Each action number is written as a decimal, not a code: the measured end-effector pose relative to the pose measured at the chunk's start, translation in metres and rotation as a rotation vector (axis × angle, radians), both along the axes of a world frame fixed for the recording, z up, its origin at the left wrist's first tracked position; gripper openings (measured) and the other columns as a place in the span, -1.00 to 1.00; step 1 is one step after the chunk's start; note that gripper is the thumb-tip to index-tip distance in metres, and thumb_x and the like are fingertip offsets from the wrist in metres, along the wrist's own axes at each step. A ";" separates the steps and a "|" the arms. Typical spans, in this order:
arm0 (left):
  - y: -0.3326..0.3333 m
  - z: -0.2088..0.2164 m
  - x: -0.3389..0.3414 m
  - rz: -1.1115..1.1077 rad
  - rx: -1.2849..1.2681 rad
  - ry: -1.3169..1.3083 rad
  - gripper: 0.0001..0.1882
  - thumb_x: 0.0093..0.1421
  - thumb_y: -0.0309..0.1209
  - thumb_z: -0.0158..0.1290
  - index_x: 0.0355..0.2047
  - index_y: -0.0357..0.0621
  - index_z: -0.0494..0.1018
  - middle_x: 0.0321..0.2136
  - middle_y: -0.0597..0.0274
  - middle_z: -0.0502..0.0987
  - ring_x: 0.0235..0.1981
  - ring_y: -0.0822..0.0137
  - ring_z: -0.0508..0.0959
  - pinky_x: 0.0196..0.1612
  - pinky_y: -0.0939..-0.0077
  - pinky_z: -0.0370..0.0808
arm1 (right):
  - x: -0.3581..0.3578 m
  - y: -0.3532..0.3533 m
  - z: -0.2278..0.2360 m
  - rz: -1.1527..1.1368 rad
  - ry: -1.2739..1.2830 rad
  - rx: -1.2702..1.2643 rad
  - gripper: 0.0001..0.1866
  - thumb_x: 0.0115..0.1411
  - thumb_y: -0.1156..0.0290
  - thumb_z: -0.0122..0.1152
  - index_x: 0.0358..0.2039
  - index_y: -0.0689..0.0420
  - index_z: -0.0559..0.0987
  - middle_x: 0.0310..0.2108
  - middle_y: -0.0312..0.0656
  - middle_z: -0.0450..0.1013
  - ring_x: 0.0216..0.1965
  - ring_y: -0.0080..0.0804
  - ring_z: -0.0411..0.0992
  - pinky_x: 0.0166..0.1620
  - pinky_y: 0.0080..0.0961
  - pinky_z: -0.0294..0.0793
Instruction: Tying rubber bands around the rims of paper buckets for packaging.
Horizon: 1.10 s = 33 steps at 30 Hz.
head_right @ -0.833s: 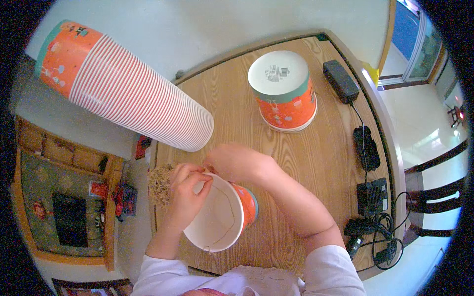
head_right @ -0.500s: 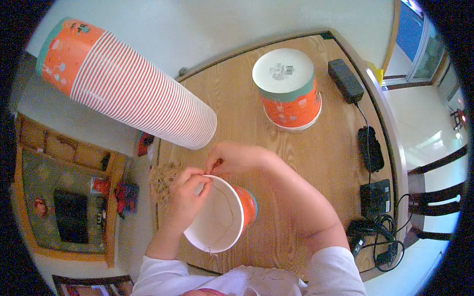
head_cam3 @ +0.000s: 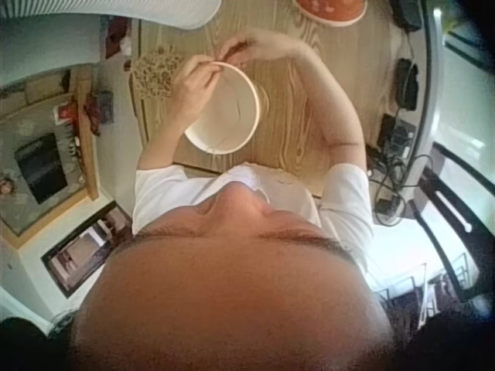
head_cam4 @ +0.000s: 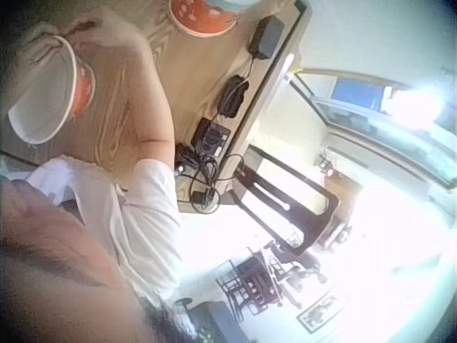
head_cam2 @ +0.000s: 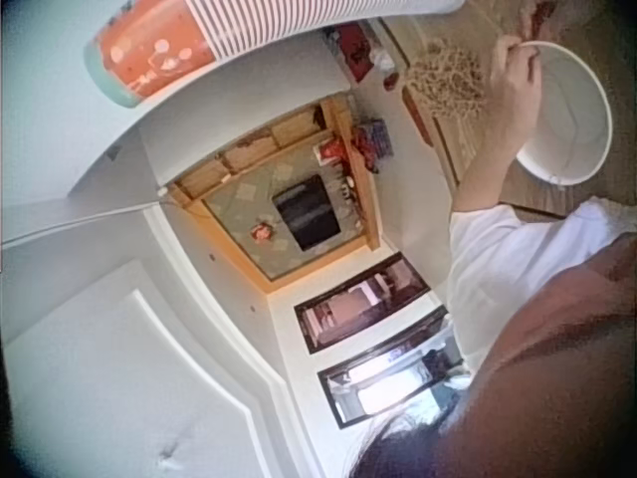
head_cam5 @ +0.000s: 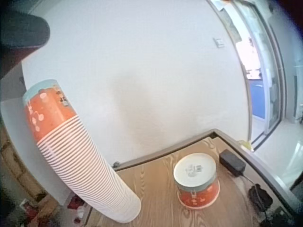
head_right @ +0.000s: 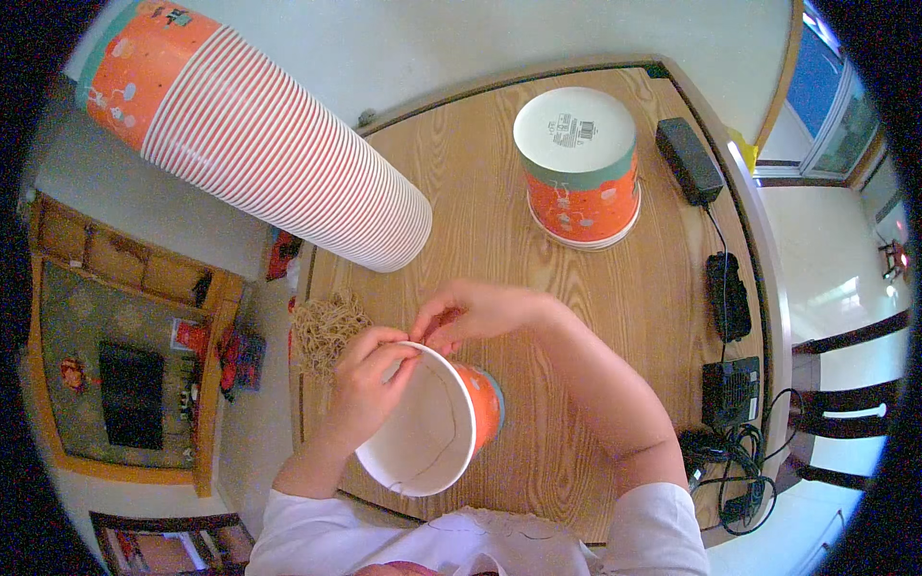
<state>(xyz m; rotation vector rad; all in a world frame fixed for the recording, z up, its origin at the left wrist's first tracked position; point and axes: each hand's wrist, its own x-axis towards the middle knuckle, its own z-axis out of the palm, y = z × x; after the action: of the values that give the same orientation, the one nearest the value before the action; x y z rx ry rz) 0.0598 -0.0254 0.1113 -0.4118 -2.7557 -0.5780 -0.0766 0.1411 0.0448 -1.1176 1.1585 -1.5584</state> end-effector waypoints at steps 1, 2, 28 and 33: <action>0.000 0.001 0.002 -0.012 -0.010 0.009 -0.83 -0.09 -0.57 0.27 -0.44 -0.15 0.54 -0.34 0.20 0.51 -0.27 0.18 0.55 -0.22 0.35 0.50 | 0.002 0.000 0.000 0.000 0.000 0.000 -0.84 0.24 0.39 0.18 -0.25 0.21 0.56 -0.38 -0.33 0.53 -0.34 -0.61 0.47 -0.25 -0.63 0.51; 0.001 0.001 0.003 -0.024 -0.020 0.016 -0.83 -0.09 -0.57 0.27 -0.45 -0.15 0.54 -0.34 0.21 0.51 -0.28 0.18 0.55 -0.22 0.35 0.50 | 0.004 0.000 -0.001 0.000 -0.030 0.028 -0.83 0.24 0.38 0.18 -0.24 0.21 0.56 -0.39 -0.34 0.52 -0.33 -0.63 0.46 -0.24 -0.63 0.51; 0.003 0.004 -0.005 0.044 -0.291 -0.046 -0.79 -0.04 -0.32 0.27 -0.42 -0.15 0.60 -0.11 0.11 0.45 0.02 0.10 0.36 0.02 0.11 0.29 | 0.011 -0.006 0.015 -0.229 0.074 0.010 -0.91 0.25 0.47 0.10 -0.30 0.22 0.44 -0.39 -0.30 0.48 -0.36 -0.66 0.41 -0.27 -0.62 0.46; 0.002 0.006 -0.005 0.019 -0.238 -0.038 -0.86 -0.06 -0.40 0.25 -0.45 -0.12 0.59 -0.12 0.10 0.46 -0.01 0.08 0.39 0.01 0.11 0.30 | 0.016 -0.002 0.025 -0.278 0.051 0.005 -0.93 0.23 0.52 0.10 -0.31 0.22 0.41 -0.42 -0.30 0.46 -0.38 -0.66 0.39 -0.31 -0.63 0.44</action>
<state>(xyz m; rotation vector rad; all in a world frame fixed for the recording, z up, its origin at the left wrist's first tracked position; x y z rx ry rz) 0.0548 -0.0230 0.1174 -0.4312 -2.8714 -0.2552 -0.0605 0.1389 0.0695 -1.0307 1.3985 -1.7431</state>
